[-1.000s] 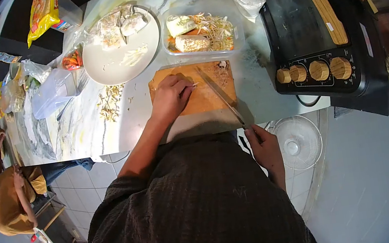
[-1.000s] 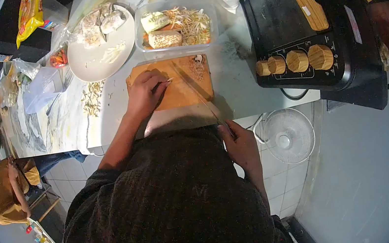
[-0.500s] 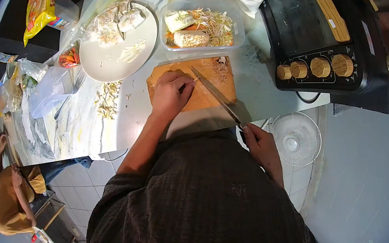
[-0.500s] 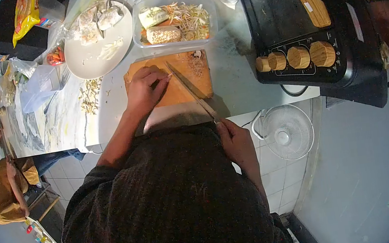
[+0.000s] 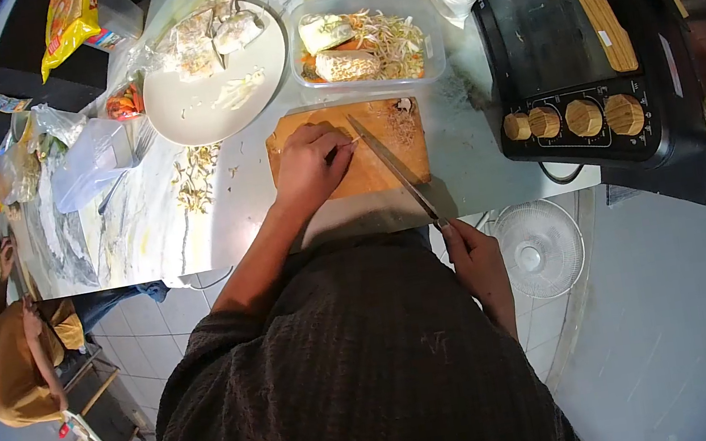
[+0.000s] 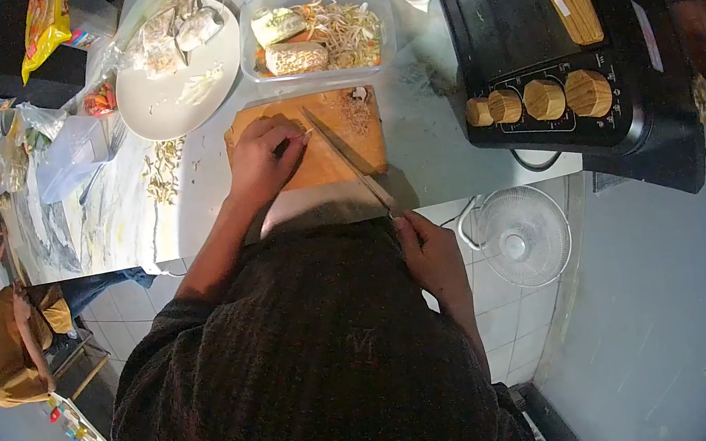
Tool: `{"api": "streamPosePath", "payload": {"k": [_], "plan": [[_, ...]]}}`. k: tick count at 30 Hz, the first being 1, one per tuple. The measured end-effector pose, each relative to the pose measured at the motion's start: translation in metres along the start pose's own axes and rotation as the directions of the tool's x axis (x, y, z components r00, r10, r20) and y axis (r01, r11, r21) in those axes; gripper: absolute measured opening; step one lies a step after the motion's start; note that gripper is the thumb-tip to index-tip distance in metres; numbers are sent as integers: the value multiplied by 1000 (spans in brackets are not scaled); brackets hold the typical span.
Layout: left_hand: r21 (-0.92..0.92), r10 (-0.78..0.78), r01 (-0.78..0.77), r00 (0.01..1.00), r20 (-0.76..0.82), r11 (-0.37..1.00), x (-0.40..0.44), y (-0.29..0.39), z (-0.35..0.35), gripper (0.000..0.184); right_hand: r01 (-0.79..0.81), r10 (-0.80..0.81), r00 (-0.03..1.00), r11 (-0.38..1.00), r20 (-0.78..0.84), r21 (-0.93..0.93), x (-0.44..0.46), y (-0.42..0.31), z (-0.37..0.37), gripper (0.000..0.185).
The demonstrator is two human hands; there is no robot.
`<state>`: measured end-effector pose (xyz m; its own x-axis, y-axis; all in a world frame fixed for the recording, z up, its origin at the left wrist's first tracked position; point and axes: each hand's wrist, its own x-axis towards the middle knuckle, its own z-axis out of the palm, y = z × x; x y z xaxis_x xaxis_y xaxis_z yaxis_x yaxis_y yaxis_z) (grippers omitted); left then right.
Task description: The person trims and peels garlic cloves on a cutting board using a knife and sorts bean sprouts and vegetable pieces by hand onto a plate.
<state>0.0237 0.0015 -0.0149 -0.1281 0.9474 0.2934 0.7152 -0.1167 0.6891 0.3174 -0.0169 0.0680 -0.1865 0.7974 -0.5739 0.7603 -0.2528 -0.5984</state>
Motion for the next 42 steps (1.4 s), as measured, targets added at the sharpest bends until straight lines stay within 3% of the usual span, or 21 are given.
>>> {"api": "streamPosePath", "payload": {"k": [5, 7, 13, 18, 26, 35, 38, 42], "plan": [[22, -1, 1, 1000, 3, 1000, 0, 1, 0, 10, 13, -13, 1000, 1000, -4, -9, 2, 2, 0, 47], [18, -4, 3, 1000, 8, 1000, -1, -3, 2, 10, -55, 55, 998, 998, 35, -2, 1, -5, -2, 47], [6, -16, 16, 1000, 11, 1000, 0, -1, 0, 9, 24, -25, 999, 999, -27, -44, 0, -9, 1, 43], [6, 8, -8, 1000, 4, 1000, -4, -1, -2, 5, 1, -3, 1000, 997, -17, -79, -10, -24, -5, 39], [-60, -165, 170, 983, 79, 984, -7, 3, -30, 10, -11, 10, 1000, 994, -14, -109, -12, -26, -7, 36], [-86, -285, 284, 959, 7, 955, -14, -6, -57, 12, 69, -69, 998, 997, 11, -45, -10, -35, -2, 40], [-79, -285, 284, 958, 1, 955, -15, -6, -62, 11, 68, -65, 997, 994, 46, -83, -8, -39, -2, 39], [-80, -271, 271, 963, 7, 959, -13, -7, -64, 11, 74, -77, 997, 992, -26, -103, -9, -34, -4, 38]]}}
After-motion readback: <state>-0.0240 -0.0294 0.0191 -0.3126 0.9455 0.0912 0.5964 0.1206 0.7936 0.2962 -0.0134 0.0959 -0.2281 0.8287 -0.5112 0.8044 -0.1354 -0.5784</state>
